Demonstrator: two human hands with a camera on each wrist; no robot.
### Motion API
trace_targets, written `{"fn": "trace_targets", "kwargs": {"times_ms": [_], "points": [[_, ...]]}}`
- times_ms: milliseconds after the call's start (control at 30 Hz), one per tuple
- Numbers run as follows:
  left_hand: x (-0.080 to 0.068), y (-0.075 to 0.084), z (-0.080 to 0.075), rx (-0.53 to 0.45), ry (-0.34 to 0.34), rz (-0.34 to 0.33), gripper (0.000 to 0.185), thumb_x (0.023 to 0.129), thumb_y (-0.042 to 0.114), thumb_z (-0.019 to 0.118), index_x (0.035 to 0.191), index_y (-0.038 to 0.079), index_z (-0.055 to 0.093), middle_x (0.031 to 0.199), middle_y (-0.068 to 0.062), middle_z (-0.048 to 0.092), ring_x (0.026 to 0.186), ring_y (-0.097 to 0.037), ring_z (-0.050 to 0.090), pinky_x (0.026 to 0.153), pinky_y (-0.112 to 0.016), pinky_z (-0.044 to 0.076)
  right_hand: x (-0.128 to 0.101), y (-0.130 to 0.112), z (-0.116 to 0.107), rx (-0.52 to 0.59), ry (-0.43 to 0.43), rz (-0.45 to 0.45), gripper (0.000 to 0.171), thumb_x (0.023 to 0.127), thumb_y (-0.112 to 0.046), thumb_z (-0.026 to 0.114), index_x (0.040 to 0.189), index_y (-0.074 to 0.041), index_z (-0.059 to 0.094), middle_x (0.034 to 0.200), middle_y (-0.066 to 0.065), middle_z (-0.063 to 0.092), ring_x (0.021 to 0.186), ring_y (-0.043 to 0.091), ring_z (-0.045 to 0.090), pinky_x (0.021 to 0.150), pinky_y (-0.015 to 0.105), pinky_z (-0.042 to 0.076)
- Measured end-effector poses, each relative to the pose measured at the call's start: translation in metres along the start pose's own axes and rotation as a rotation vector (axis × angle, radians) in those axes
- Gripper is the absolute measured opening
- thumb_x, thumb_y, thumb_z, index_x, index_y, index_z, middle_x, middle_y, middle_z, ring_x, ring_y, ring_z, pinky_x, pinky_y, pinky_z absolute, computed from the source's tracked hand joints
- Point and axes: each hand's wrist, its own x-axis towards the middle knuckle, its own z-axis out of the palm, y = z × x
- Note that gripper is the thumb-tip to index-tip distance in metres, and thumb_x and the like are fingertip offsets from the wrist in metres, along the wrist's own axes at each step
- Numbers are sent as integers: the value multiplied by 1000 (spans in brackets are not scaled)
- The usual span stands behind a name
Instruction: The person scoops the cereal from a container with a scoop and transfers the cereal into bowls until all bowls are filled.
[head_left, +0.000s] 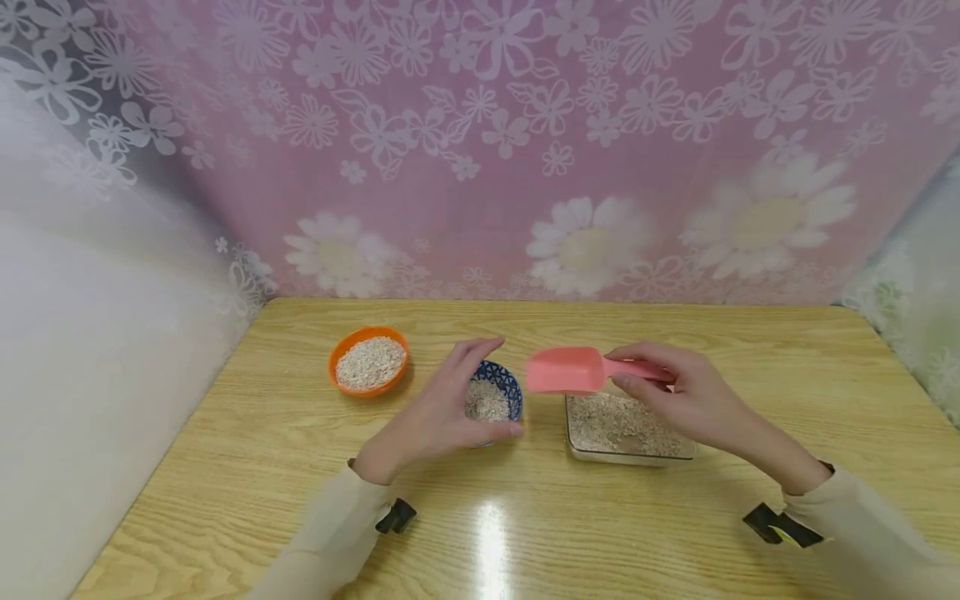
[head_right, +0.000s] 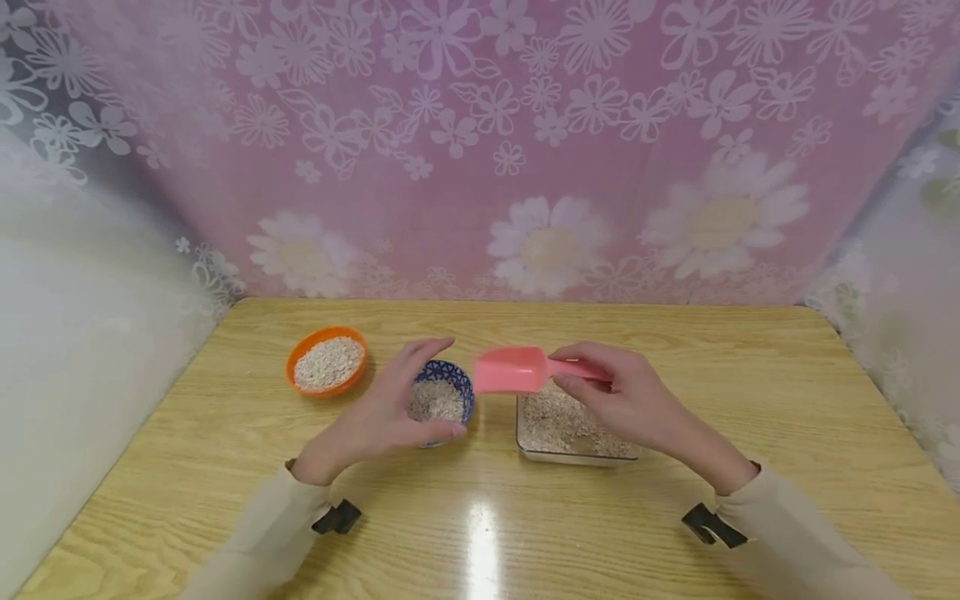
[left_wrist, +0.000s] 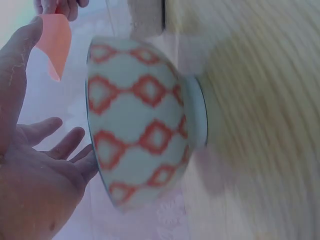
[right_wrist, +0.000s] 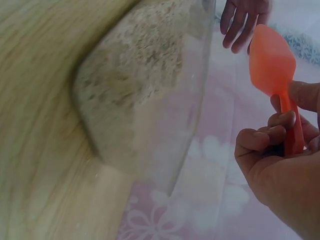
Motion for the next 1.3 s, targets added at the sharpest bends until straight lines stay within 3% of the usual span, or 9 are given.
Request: {"fn": "trace_targets", "kwargs": {"times_ms": [133, 267, 400, 567, 633, 767, 867, 1133, 1300], "points": [[4, 9, 9, -16, -45, -4, 101, 81, 62, 79, 159, 47, 19, 163, 7, 29, 147, -23, 41, 113, -56, 44, -12, 11, -7, 0, 28, -3, 26, 98, -8, 68, 121, -19, 72, 104, -6, 72, 72, 6, 64, 57, 24, 49], [8, 19, 17, -35, -73, 5, 98, 83, 60, 79, 160, 45, 20, 164, 6, 29, 148, -25, 39, 113, -58, 43, -24, 20, -16, -6, 53, -4, 29, 96, -4, 68, 122, -18, 72, 106, -16, 73, 82, 1, 69, 59, 23, 48], [12, 27, 27, -84, -82, 22, 95, 85, 53, 80, 160, 41, 24, 161, 5, 32, 148, -26, 39, 115, -58, 40, -35, 25, -29, -33, 70, 26, 29, 95, -4, 71, 120, -18, 73, 102, -17, 73, 74, 4, 66, 55, 25, 44], [17, 35, 43, -103, -96, 22, 96, 84, 52, 80, 161, 38, 24, 162, 5, 31, 148, -23, 38, 118, -54, 39, -43, 26, -45, -186, 92, 21, 29, 91, -7, 76, 116, -23, 75, 101, -25, 68, 68, 4, 59, 54, 22, 42], [18, 39, 49, -94, -98, 18, 98, 84, 52, 81, 162, 36, 23, 162, 5, 30, 148, -22, 39, 119, -52, 39, -43, 27, -50, -256, 104, -20, 32, 87, -6, 79, 113, -24, 75, 102, -23, 69, 72, -2, 59, 58, 17, 45], [21, 47, 61, -86, -103, -9, 102, 83, 53, 82, 163, 34, 21, 163, 4, 29, 147, -20, 39, 119, -48, 40, -41, 31, -58, -381, 103, -119, 36, 79, -5, 84, 109, -22, 76, 100, -4, 76, 77, -7, 59, 60, 12, 45], [23, 53, 68, -69, -107, -16, 104, 83, 54, 81, 164, 32, 18, 164, 3, 27, 148, -19, 38, 118, -46, 41, -39, 32, -65, -463, 78, -164, 36, 74, -7, 86, 106, -19, 77, 95, 0, 77, 75, -8, 58, 56, 15, 44], [29, 63, 82, 28, -94, -38, 114, 82, 56, 81, 166, 24, 10, 167, -4, 19, 148, -24, 36, 110, -44, 49, -26, 20, -76, -641, -37, -184, 28, 71, -16, 90, 95, -22, 77, 86, -12, 72, 67, -3, 58, 55, 22, 44], [34, 64, 91, 70, -83, -95, 122, 78, 58, 83, 166, 20, 7, 168, -9, 15, 147, -30, 38, 109, -45, 50, -12, 6, -76, -735, -147, -117, 19, 76, -25, 86, 92, -23, 76, 83, -14, 70, 68, 3, 60, 58, 26, 46]]}}
